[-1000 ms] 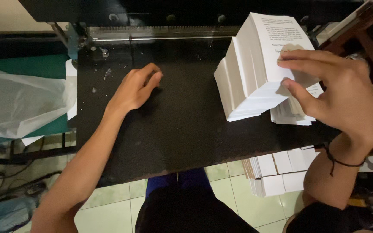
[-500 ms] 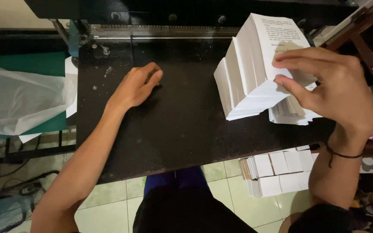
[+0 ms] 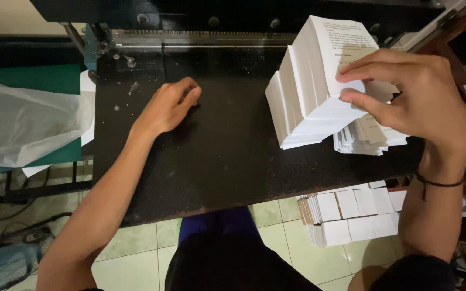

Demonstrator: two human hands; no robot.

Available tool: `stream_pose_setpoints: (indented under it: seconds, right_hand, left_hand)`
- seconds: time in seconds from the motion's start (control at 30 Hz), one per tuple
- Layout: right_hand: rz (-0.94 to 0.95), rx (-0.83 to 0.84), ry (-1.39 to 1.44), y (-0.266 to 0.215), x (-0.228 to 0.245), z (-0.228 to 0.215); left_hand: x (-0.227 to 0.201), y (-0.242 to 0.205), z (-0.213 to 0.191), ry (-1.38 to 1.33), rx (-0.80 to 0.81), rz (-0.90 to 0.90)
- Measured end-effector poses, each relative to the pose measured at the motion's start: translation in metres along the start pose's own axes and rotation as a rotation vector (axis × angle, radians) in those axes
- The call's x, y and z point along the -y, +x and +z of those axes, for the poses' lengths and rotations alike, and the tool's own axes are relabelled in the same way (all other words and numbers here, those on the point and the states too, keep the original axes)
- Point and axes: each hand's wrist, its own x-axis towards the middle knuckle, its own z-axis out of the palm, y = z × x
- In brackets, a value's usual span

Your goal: The person places a stack of printed papers into a binding machine, aligns them, and presses down the handle to bind the pages. The person then removes the bound document and places it on a growing stack of finished items on the table.

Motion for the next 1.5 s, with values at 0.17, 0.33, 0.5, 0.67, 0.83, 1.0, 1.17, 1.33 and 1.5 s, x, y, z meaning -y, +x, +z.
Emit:
stream_pose_setpoints:
  seconds: [0.17, 0.33, 0.5, 0.67, 0.83, 1.0, 1.17, 1.33, 1.5]
  right_hand:
    - [-0.007, -0.002, -0.019, 0.001, 0.004, 0.001]
    - [-0.102, -0.035, -0.302, -0.007, -0.004, 0.018]
    - [-0.127, -0.066, -0.267, -0.003, 0.001, 0.020]
    - [0.061, -0.075, -0.077, -0.004, -0.017, 0.011]
    - [0.077, -0.573, -0.361, -0.003, 0.022, 0.028]
    - [-0.064, -0.471, 0.281, 0.029, 0.069, 0.130]
    - [-0.405, -0.632, -0.361, 0.085, 0.093, 0.228]
    - [-0.187, -0.777, 0.188, 0.106, 0.061, 0.251]
    - [0.278, -0.570, 1.133, 0.125, 0.010, 0.314]
  left_hand:
    - [-0.005, -0.001, -0.001, 0.017, -0.002, -0.019]
    - [-0.002, -0.001, 0.000, 0.006, 0.003, -0.001]
    - [0.000, 0.000, 0.001, 0.034, -0.012, 0.024]
    - [-0.007, -0.003, 0.000, 0.047, 0.005, 0.036]
    - [-0.011, -0.006, 0.008, -0.061, -0.105, 0.310]
    - [-0.034, -0.024, 0.009, -0.522, -0.202, 0.588]
    - [-0.019, -0.017, 0.019, -0.287, -0.666, 0.327]
    - [0.020, 0.002, 0.011, -0.281, -0.674, 0.295]
    - [0.042, 0.015, 0.023, -0.295, -0.654, 0.328]
